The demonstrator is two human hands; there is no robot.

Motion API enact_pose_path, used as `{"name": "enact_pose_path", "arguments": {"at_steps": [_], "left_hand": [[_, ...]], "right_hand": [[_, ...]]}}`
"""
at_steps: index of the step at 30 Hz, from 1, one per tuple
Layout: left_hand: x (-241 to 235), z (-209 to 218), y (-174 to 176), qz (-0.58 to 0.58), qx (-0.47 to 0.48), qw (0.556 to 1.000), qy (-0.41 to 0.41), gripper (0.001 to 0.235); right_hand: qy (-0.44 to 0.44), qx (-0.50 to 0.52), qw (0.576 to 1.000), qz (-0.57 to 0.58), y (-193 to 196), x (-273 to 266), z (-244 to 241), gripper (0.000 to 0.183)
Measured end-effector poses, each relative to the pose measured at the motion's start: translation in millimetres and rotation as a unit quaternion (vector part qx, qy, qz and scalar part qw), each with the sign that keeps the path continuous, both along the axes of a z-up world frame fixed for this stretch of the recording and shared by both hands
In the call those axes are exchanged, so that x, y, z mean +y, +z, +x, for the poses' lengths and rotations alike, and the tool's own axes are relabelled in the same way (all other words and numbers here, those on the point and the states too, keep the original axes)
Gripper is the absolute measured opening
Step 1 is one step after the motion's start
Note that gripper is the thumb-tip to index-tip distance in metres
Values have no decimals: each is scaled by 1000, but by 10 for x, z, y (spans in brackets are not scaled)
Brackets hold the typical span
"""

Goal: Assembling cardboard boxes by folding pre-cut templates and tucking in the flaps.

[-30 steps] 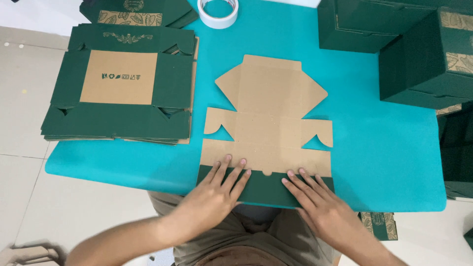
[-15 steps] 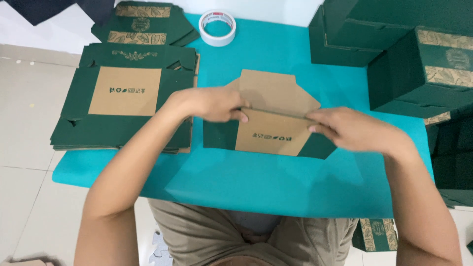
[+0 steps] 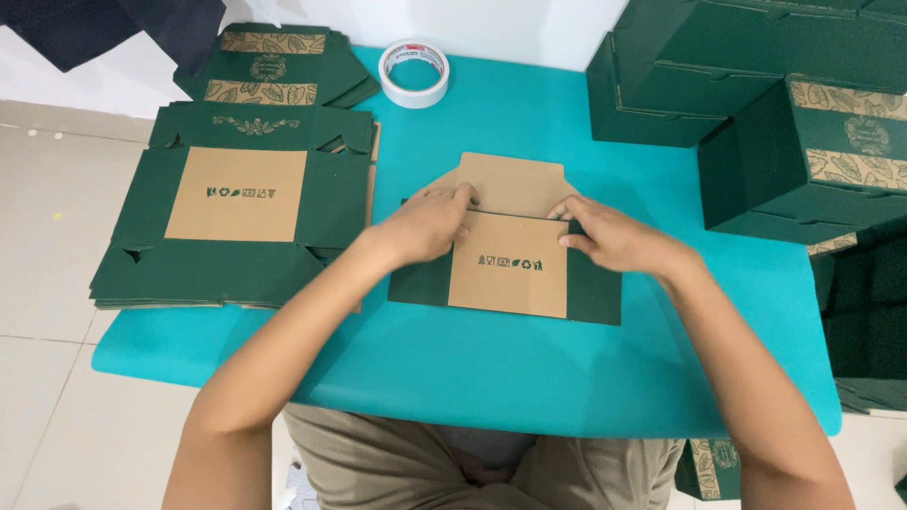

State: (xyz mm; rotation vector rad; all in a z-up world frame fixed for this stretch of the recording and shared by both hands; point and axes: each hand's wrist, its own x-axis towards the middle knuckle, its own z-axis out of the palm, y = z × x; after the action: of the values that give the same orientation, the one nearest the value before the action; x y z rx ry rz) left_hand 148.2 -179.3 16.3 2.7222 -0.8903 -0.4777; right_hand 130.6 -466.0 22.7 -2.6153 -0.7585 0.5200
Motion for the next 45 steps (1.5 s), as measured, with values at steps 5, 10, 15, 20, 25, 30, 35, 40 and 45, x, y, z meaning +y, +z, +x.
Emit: {"name": "enact_pose_path", "arguments": {"at_steps": [5, 10, 15, 20, 25, 30, 35, 40, 45], "left_hand": [[-49, -240, -438, -16, -236, 971, 12, 27], [-71, -469, -600, -10, -322, 947, 2, 43], [-62, -695, -386, -7, -161, 987, -2, 78], [-70, -673, -508, 3, -166, 986, -7, 78], [-75, -646, -499, 22, -183, 983, -11, 81], [-97, -699, -539, 52, -203, 978, -11, 80], [-284, -791, -575, 171, -288, 942, -28, 70], [-421, -731, -418, 223, -278, 933, -45, 55], [-428, -537, -513, 143, -221, 963, 56, 59]], "right_hand": [[-21, -130, 991, -34, -203, 35, -233, 34], [-24, -233, 972, 4, -391, 66, -363, 39], [-19, -233, 967, -96, -540, 150, -524, 65], [25, -235, 963, -129, -488, 400, -800, 69], [53, -213, 974, -60, -418, 460, -842, 62], [-29, -221, 969, -109, -475, 305, -532, 58], [-82, -325, 931, -145, -408, 451, -704, 55], [-119, -381, 898, -187, -554, 571, -868, 59], [-175, -340, 910, -161, -514, 910, -1312, 72]]}}
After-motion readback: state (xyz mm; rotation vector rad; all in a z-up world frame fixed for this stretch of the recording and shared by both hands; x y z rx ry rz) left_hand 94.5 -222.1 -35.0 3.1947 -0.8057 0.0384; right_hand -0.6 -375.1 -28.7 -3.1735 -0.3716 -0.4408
